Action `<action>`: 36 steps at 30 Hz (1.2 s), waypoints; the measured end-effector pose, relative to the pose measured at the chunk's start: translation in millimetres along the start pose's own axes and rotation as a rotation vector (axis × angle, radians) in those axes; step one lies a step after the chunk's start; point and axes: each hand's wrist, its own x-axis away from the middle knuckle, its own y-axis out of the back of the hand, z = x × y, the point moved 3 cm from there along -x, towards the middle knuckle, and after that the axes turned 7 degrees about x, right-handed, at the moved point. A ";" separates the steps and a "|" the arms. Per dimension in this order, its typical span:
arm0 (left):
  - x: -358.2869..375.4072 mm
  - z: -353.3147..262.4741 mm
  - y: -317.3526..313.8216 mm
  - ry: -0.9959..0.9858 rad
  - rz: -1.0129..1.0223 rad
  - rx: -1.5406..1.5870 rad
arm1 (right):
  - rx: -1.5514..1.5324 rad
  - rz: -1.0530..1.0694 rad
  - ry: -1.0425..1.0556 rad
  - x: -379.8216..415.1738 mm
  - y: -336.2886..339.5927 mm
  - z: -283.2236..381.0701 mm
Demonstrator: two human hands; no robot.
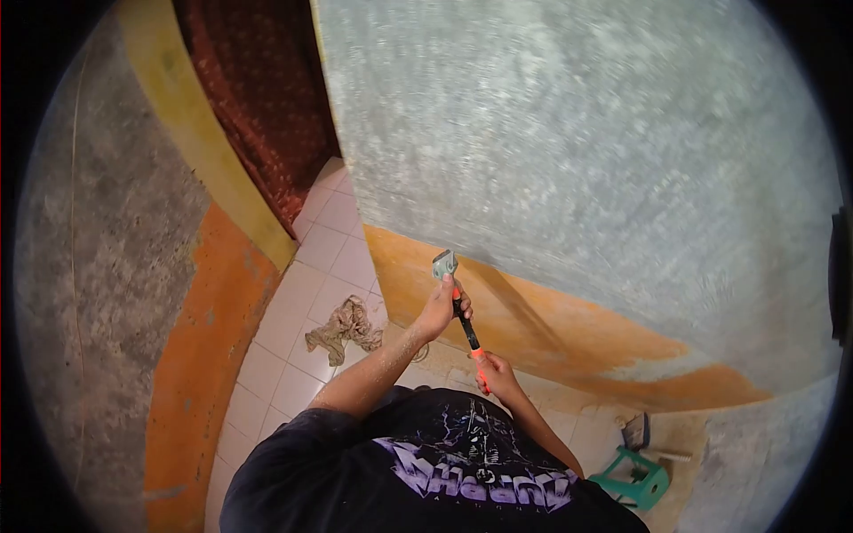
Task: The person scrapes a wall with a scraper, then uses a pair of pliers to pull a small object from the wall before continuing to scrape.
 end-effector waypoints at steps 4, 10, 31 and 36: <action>13.5 39.6 -33.2 0.066 0.069 -0.020 | -0.062 -0.075 0.013 42.8 17.9 -28.7; 51.3 116.3 -108.3 0.171 0.183 -0.054 | -0.177 -0.295 0.010 138.2 52.5 -82.9; 182.7 347.5 -383.1 0.633 0.434 0.166 | -0.370 -0.658 0.076 443.3 176.0 -193.3; 159.5 377.3 -453.1 0.654 0.456 0.167 | -0.419 -0.644 0.150 459.7 232.9 -187.9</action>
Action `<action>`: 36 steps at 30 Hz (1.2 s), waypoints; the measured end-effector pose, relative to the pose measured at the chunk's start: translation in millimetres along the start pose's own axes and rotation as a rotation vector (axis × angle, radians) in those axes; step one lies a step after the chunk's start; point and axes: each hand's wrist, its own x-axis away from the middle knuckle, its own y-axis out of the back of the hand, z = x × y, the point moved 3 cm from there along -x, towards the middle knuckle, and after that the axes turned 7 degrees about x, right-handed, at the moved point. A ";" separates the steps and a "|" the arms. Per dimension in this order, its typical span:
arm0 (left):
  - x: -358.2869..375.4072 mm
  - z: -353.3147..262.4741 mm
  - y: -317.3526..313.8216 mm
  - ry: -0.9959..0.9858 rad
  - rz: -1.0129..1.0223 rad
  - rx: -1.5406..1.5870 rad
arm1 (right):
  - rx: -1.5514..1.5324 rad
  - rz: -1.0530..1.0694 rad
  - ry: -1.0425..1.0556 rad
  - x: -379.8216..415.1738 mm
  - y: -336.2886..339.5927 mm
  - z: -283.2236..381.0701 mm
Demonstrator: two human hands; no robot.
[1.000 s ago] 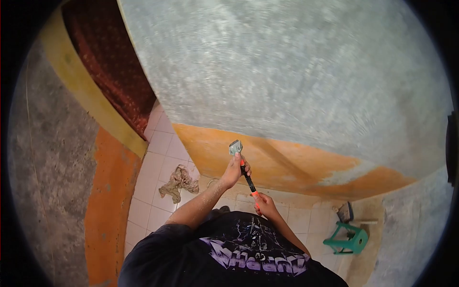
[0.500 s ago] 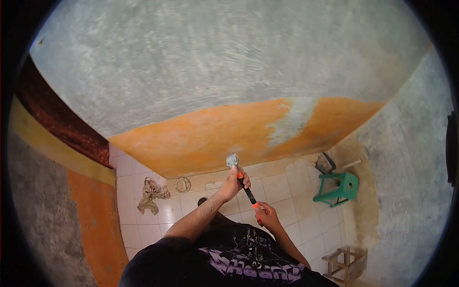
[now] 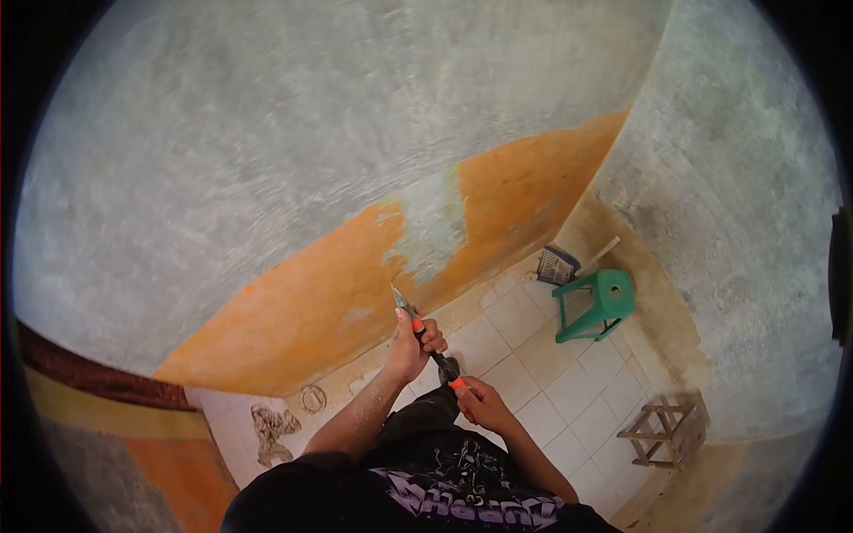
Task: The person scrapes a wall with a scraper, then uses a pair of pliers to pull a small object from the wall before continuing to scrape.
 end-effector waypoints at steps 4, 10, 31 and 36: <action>-73.4 17.2 -25.1 0.035 0.081 0.042 | -0.016 0.004 0.001 -24.8 57.6 28.0; -204.7 38.5 -85.3 0.089 0.168 0.019 | 0.118 -0.299 0.158 -68.2 162.5 85.3; -566.9 167.1 -246.6 0.392 0.187 -0.132 | -0.495 -0.424 0.183 -222.5 433.6 184.9; -644.5 205.4 -259.1 0.289 0.082 -0.272 | -0.490 -0.381 0.174 -267.5 507.9 192.6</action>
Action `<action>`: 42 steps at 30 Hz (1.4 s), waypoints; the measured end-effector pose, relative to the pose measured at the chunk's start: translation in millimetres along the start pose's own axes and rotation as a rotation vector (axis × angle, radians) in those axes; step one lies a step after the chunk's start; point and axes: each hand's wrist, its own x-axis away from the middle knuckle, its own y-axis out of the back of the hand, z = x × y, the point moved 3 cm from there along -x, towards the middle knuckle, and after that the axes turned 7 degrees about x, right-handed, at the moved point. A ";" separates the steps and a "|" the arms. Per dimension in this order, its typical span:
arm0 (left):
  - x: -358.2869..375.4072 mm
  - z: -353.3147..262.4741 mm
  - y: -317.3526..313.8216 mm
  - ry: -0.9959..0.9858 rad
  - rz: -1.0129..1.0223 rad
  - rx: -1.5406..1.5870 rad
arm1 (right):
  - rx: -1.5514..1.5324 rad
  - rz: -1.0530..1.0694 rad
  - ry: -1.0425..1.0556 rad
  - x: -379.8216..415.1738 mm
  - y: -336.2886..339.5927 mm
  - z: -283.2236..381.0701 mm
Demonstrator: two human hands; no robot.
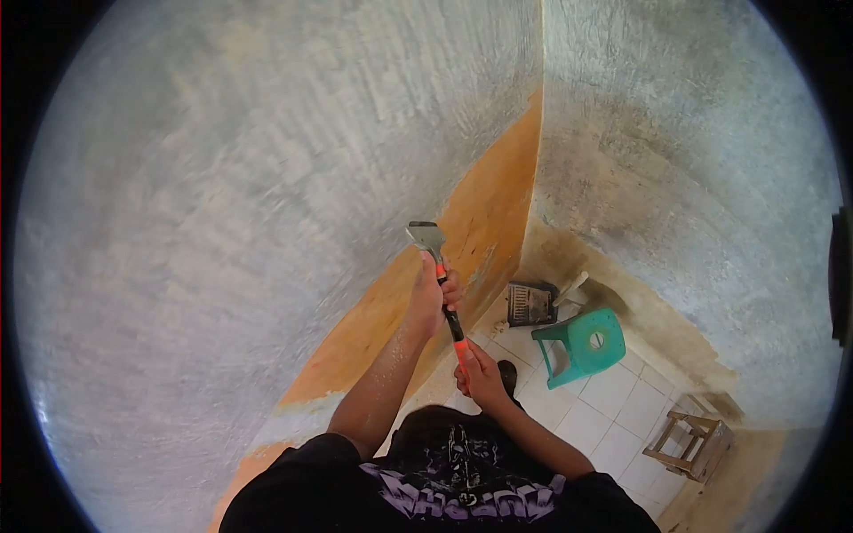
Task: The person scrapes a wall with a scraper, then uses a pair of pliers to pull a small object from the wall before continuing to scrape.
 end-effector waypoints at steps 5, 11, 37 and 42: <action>-41.6 -4.6 -4.9 0.025 -0.103 -0.091 | -0.071 0.059 0.015 -41.3 13.1 1.8; -67.0 -1.4 8.1 0.065 -0.188 -0.127 | -0.093 0.080 -0.061 -61.6 19.6 3.6; -80.9 1.8 -1.3 0.032 -0.409 -0.314 | -0.158 0.132 -0.168 -66.4 26.5 10.5; -94.2 3.1 -10.3 0.022 -0.401 -0.353 | -0.162 0.128 -0.171 -74.0 33.6 23.1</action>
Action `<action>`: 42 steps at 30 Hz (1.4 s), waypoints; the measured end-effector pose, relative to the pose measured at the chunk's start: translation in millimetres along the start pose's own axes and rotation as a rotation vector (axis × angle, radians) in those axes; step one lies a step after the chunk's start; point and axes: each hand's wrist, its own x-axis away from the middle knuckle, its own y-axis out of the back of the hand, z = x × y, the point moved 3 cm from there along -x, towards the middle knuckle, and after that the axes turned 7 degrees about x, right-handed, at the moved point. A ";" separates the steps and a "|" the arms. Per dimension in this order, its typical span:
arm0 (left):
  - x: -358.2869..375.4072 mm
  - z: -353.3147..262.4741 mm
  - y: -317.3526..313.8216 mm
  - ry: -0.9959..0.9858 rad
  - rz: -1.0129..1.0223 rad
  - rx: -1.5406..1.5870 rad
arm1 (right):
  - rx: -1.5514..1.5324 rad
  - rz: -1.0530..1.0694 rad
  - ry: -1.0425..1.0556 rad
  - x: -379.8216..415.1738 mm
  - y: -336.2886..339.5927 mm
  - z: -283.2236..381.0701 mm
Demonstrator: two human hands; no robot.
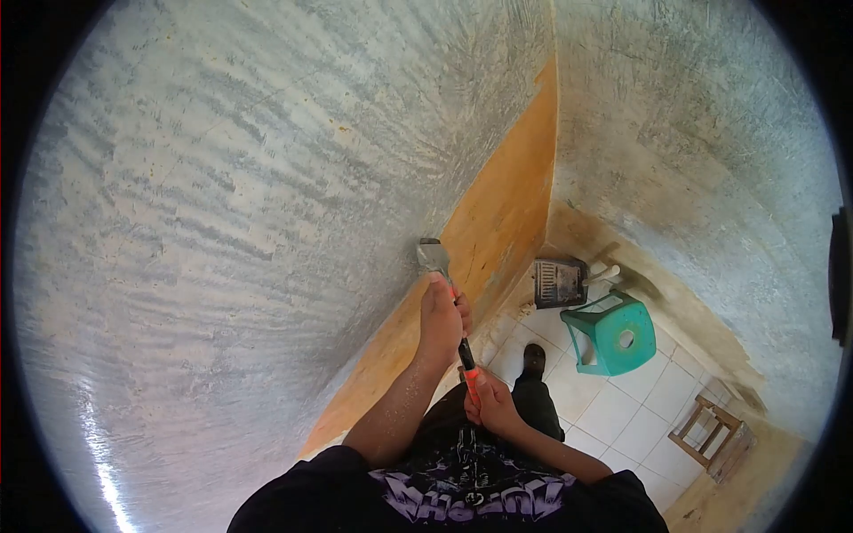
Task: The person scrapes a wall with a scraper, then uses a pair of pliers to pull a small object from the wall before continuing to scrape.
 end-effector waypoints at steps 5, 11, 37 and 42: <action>-6.8 2.2 -6.9 -0.005 -0.016 0.009 | 0.017 0.019 -0.008 -2.1 7.5 8.4; -18.6 -3.7 -26.1 -0.017 -0.013 0.000 | 0.068 -0.011 0.027 -9.1 15.2 30.8; -43.5 -11.9 -66.8 -0.081 -0.022 -0.014 | -0.028 0.003 0.002 -16.1 39.4 64.4; -32.1 -11.9 -64.1 -0.069 -0.005 0.010 | -0.038 -0.006 -0.029 -3.5 38.0 65.5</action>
